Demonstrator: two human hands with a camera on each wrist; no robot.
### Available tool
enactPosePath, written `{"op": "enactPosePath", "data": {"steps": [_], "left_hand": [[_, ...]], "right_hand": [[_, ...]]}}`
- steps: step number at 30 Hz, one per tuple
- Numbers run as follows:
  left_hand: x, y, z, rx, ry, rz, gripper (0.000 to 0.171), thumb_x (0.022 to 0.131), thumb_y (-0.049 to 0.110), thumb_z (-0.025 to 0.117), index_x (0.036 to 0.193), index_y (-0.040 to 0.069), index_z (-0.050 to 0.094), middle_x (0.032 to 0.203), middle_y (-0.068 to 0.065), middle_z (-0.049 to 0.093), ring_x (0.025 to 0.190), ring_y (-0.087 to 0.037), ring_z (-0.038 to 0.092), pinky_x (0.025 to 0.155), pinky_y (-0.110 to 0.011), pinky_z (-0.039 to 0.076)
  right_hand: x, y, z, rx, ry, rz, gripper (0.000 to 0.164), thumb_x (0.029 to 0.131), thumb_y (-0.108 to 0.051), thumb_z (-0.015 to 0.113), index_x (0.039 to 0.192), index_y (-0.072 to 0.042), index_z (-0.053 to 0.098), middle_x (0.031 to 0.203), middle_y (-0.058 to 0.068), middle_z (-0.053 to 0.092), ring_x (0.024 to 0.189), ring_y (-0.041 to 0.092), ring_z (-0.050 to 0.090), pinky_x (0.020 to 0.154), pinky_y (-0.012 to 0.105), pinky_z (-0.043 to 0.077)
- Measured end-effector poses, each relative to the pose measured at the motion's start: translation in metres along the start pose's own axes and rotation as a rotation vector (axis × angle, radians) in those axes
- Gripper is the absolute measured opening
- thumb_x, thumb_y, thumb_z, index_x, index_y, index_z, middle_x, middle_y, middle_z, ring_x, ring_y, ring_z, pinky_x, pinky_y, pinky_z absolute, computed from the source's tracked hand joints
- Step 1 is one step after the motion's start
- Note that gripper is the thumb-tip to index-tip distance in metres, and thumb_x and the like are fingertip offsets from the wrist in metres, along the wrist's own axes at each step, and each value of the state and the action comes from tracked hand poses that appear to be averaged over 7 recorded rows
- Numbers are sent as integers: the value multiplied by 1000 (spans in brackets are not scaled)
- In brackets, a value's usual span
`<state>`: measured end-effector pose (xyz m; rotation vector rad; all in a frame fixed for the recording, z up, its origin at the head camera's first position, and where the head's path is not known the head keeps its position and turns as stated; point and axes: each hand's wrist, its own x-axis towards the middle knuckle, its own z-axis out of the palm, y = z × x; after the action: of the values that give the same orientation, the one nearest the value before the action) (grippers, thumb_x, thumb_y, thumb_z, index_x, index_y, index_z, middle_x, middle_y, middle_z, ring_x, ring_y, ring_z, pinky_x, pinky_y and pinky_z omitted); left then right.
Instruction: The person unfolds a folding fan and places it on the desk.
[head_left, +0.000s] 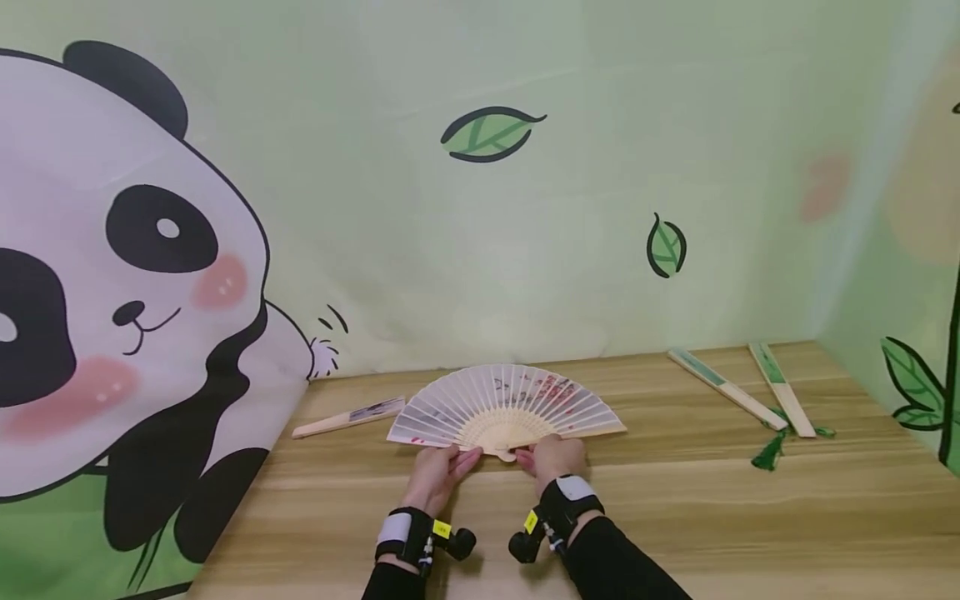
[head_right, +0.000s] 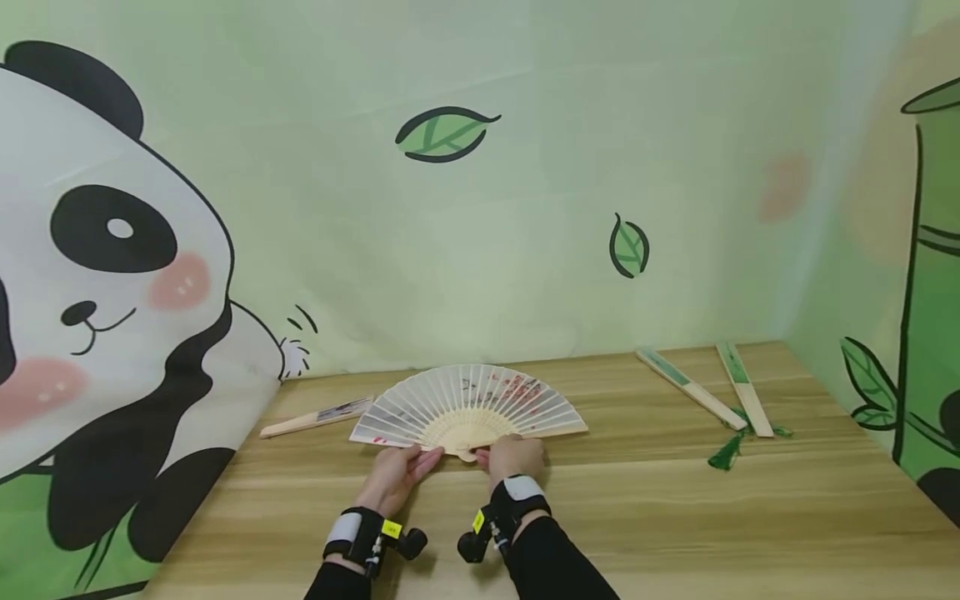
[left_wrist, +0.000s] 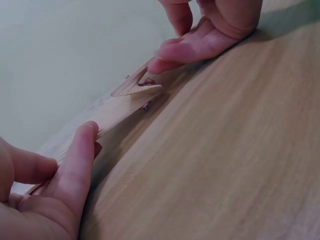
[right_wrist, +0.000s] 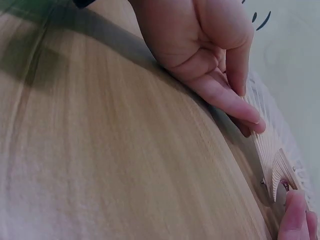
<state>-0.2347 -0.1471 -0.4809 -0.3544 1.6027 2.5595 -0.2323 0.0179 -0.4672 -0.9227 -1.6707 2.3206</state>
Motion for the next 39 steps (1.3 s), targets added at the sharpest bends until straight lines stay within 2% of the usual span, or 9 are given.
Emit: {"op": "enactPosePath", "data": {"steps": [6,12,18,21,24,29,39], "left_hand": [[1,2,-2,33,58,-44,34,103,0,34,133,-16,41,94,-24,68,83,-25,71,82,-37,57],[8,12,0,123,87,-83,32,103,2,32,126,-15,46,85,-21,69,76,-25,71,75,-36,59],[6,13,-12,190,83,-154,30,100,-3,29,112,-17,52,78,-20,69,71,-25,71,70,-33,59],[7,13,-12,200,68,-169,30,98,-4,28,106,-18,54,75,-20,69,70,-25,71,69,-32,59],[10,13,-7,216,63,-174,29,99,-3,30,107,-17,54,76,-19,69,72,-25,71,71,-33,59],[11,14,-6,275,91,-186,28,100,-1,31,106,-16,54,80,-19,69,73,-25,71,71,-33,59],[5,12,-6,312,75,-147,30,103,-1,31,112,-20,53,80,-16,67,73,-22,70,73,-32,59]], "right_hand": [[1,1,-3,-99,10,44,36,103,-10,32,103,15,59,77,19,69,59,20,70,52,29,57],[3,-5,1,-138,39,13,33,101,-9,35,103,13,60,78,17,69,57,20,69,51,28,57],[2,2,4,-118,31,30,30,100,-6,36,99,12,60,73,15,69,55,20,68,48,28,56],[4,4,3,-87,27,21,30,99,-5,36,99,14,59,74,17,68,55,21,68,49,29,56],[8,2,0,-34,20,21,29,99,-4,35,102,15,57,78,19,68,57,21,68,50,29,57],[6,-1,-2,18,1,31,28,99,-3,35,107,16,55,82,22,66,58,23,69,53,31,58],[2,-3,-2,36,-8,52,26,96,2,36,102,16,57,80,24,67,60,24,69,55,32,59]]}}
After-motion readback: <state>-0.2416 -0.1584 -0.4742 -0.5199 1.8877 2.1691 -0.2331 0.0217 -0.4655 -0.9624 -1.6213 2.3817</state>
